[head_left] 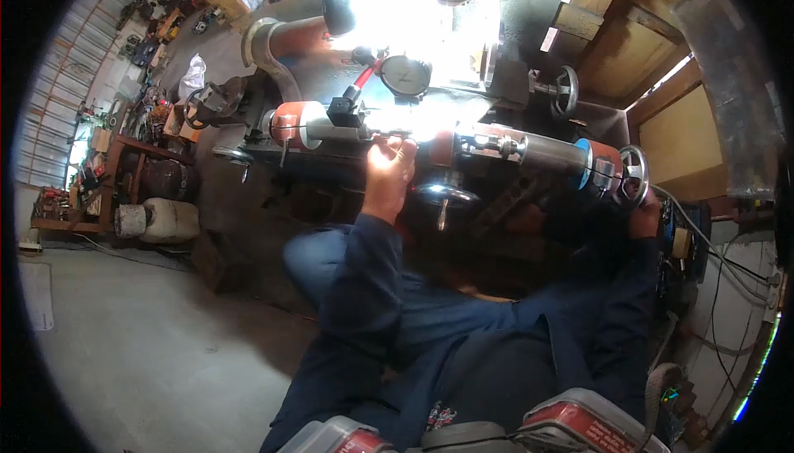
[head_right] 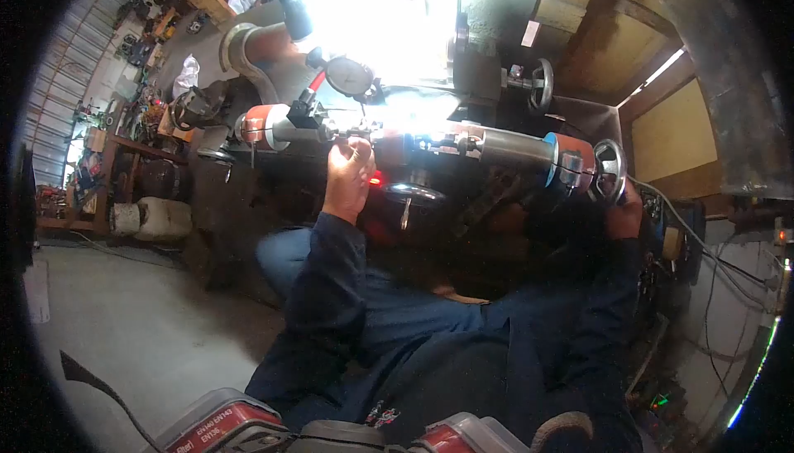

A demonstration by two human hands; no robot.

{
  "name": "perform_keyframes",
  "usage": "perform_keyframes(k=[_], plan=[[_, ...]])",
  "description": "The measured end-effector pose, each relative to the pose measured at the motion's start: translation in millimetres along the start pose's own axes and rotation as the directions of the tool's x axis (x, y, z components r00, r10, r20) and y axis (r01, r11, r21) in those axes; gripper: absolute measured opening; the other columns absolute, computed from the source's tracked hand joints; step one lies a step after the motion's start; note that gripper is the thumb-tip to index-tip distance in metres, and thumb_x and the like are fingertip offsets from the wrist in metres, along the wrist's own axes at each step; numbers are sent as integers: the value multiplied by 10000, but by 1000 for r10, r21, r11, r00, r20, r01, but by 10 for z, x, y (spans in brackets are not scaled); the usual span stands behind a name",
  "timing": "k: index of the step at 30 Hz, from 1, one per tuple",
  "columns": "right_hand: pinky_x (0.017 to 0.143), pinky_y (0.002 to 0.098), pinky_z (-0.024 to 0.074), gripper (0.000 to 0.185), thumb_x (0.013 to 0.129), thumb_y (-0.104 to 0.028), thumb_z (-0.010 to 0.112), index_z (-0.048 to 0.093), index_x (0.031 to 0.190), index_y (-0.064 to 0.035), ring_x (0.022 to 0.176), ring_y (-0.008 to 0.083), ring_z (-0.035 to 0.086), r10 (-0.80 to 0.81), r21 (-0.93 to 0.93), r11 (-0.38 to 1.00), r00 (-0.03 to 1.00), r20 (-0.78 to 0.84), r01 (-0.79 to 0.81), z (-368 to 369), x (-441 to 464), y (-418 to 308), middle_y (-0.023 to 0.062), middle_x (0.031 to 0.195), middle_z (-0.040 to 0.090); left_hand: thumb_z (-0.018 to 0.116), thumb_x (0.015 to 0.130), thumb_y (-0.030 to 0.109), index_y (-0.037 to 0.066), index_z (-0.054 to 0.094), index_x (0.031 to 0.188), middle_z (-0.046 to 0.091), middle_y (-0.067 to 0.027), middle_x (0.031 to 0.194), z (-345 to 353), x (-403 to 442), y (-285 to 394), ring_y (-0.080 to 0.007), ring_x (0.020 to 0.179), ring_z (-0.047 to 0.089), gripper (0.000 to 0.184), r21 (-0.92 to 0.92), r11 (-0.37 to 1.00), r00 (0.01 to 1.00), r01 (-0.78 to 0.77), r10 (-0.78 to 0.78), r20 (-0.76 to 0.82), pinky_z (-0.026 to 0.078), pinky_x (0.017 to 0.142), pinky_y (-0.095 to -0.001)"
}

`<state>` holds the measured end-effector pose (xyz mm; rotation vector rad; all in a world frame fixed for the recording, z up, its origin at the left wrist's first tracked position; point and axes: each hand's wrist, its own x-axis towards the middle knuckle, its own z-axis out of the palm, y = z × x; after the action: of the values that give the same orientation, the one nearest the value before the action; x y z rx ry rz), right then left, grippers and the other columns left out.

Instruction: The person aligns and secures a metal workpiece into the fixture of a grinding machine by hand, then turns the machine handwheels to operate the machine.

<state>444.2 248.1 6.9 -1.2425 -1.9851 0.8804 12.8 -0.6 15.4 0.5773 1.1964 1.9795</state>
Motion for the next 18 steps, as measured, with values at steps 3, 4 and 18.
perform_keyframes(k=[3, 4, 18], plan=[[791, 340, 506, 223, 987, -201, 642, 676, 1110, -18, 885, 157, 630, 23, -106, 994, 999, -31, -26, 0, -8, 12, 85, 969, 707, 741, 931, 296, 103, 509, 879, 421, 54, 634, 0, -1, -4, -35, 494, 364, 306, 11, 1000, 1000, 3, -3, -7, 295, 454, -195], [792, 341, 507, 209, 983, -184, 643, 677, 1108, -19, 885, 158, 632, 28, -167, 985, 999, -40, -34, -2, -18, -45, 88, 971, 709, 740, 931, 297, 103, 510, 882, 423, 55, 636, 11, -5, 5, -34, 492, 363, 305, 11, 1000, 1000, 5, -4, -12, 296, 453, -195], [699, 277, 459, 220, 936, -115, 645, 677, 1128, -12, 772, 99, 571, 19, -87, 996, 994, 112, -9, -306, -266, -166, 36, 910, 693, 717, 934, 164, 52, 585, 1041, 540, 38, 823, 58, -26, 63, -20, 584, 421, 203, -57, 998, 1000, 0, -2, -28, 316, 482, -175]])
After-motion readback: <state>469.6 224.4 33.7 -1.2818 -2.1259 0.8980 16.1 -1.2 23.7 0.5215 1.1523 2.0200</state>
